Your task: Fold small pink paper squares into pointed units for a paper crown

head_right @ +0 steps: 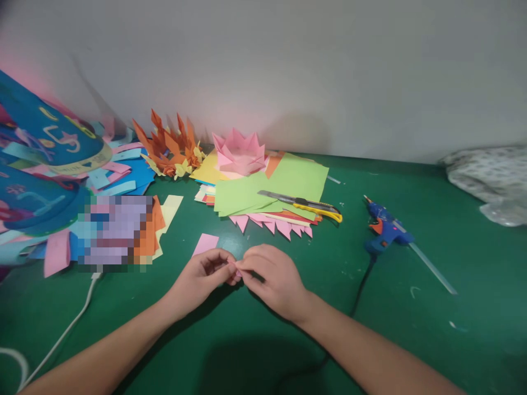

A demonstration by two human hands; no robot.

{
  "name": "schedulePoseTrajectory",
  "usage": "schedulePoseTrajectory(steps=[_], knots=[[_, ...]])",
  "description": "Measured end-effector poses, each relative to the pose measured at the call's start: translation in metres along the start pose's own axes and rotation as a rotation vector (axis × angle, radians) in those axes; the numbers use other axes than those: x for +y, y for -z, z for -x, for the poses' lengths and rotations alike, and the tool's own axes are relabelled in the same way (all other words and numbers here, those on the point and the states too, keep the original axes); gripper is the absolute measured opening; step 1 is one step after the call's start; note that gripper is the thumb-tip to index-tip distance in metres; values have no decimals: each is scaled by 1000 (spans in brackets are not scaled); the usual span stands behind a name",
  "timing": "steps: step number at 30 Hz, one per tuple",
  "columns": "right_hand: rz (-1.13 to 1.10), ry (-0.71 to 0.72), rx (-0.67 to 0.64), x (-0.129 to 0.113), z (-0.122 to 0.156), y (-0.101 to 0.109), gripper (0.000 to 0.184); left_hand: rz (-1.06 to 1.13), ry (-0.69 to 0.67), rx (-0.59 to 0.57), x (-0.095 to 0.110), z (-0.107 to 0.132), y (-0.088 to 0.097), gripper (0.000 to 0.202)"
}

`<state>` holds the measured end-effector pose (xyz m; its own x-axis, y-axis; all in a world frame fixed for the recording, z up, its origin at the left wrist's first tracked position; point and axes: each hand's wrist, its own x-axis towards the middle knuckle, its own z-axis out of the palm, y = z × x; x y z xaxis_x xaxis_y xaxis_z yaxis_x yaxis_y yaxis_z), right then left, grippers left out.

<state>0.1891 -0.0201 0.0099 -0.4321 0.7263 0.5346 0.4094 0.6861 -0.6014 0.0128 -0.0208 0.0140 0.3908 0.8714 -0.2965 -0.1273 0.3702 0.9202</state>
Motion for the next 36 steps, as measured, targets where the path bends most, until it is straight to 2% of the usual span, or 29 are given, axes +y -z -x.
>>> schedulePoseTrajectory(steps=[3, 7, 13, 20, 22, 28, 31, 36], knots=[[100, 98, -67, 5, 2, 3, 12, 17, 37, 8, -1, -1, 2, 29], [145, 159, -81, 6, 2, 6, 18, 26, 70, 30, -1, -1, 5, 29], [82, 76, -47, 2, -2, 5, 14, 35, 74, 3, 3, -1, 6, 30], [-4, 33, -93, 4, -2, 3, 14, 4, 82, 20, 5, -1, 5, 30], [-62, -31, -77, 1, -3, 2, 12, -24, 69, 31, 4, -1, 4, 28], [-199, -396, -145, -4, -6, 2, 6, -189, -14, 73, 3, -1, 3, 20], [-231, -470, -184, -1, -5, 1, 7, -284, -40, 93, 1, 1, 3, 17], [-241, -498, -207, 1, -5, 2, 9, -352, -70, 117, 0, 2, 3, 15]])
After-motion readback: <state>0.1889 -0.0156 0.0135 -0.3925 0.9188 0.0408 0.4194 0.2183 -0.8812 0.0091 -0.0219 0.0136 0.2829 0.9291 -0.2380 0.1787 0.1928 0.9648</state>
